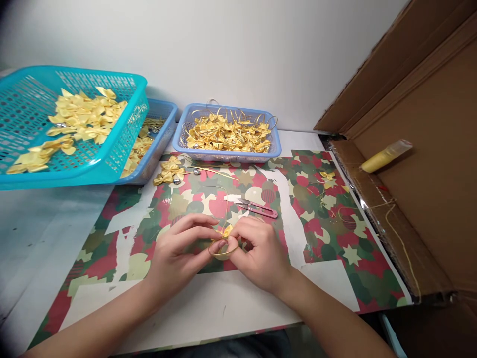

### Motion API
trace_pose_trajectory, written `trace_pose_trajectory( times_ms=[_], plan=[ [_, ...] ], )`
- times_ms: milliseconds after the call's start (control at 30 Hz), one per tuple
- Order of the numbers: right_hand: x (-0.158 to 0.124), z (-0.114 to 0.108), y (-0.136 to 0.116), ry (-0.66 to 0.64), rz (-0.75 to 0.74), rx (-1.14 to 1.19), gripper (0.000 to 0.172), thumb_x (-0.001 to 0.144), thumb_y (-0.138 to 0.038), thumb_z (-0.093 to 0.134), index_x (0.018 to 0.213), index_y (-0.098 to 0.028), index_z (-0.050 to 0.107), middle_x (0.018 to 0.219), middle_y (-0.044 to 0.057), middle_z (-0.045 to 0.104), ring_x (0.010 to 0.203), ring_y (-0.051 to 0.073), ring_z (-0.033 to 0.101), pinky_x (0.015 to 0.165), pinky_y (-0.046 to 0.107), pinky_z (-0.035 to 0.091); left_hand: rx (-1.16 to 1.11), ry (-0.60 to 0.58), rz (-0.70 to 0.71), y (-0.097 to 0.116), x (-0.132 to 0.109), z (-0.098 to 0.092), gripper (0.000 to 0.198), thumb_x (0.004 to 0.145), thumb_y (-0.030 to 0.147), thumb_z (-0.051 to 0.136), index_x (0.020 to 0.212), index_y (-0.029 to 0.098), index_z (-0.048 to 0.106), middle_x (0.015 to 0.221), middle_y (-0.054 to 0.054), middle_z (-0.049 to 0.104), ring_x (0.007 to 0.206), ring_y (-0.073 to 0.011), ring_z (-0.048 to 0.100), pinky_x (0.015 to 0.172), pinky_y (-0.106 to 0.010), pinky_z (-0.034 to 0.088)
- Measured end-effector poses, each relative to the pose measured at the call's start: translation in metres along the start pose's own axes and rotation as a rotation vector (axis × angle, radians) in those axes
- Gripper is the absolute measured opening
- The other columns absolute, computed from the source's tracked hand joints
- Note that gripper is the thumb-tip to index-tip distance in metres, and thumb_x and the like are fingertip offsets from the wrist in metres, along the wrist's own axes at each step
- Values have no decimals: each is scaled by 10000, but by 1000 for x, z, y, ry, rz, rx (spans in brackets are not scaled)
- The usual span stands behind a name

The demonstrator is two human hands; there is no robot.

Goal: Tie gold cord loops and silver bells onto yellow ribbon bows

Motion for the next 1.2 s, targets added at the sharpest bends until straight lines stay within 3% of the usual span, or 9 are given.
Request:
trace_pose_trajectory(
  times_ms=[67,133,300,400,833,1200],
  plan=[
    [0,-1,0,2,2,9,222,846,-157,506,632,-174,561,604,6,554,585,124,470,537,254,355,-7,2,-6,0,0,0,64,807,149,693,834,206,693,939,-42,643,849,-141,639,716,-240,527],
    [0,-2,0,12,-4,5,221,844,-154,505,629,-176,549,603,6,552,594,127,476,548,258,360,-46,-16,-103,-8,-1,3,133,794,145,689,909,205,658,951,-41,629,838,-144,623,721,-258,526],
    [0,-5,2,41,-9,-14,230,850,-167,510,621,-180,528,610,8,558,597,129,470,556,261,359,-504,-243,-627,-44,-21,40,193,813,251,667,942,188,538,790,-5,600,694,-130,592,608,-252,520],
    [1,-3,2,41,-22,-41,224,848,-159,518,627,-181,542,607,4,559,597,127,461,574,265,358,-717,-255,-760,-48,-27,50,228,793,326,705,896,169,577,791,-14,625,735,-128,599,664,-247,529],
    [0,0,-4,39,-82,-99,227,849,-143,536,625,-183,527,600,-16,543,594,114,457,631,271,361,-632,-150,-753,-50,-25,38,268,696,338,794,867,154,701,782,-49,711,686,-148,628,636,-257,542],
    [-1,6,-3,34,-84,-117,216,843,-139,542,630,-179,539,610,-15,569,597,111,481,633,277,350,-525,-130,-733,-55,-26,34,217,728,366,765,773,159,718,767,-67,734,713,-191,665,624,-278,536]
  ],
)
Point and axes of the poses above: each hand's wrist, its own x-axis towards the middle knuckle, its own z-axis out of the palm, y = z × x, the point moved 10 cm from there along x, towards the middle knuckle
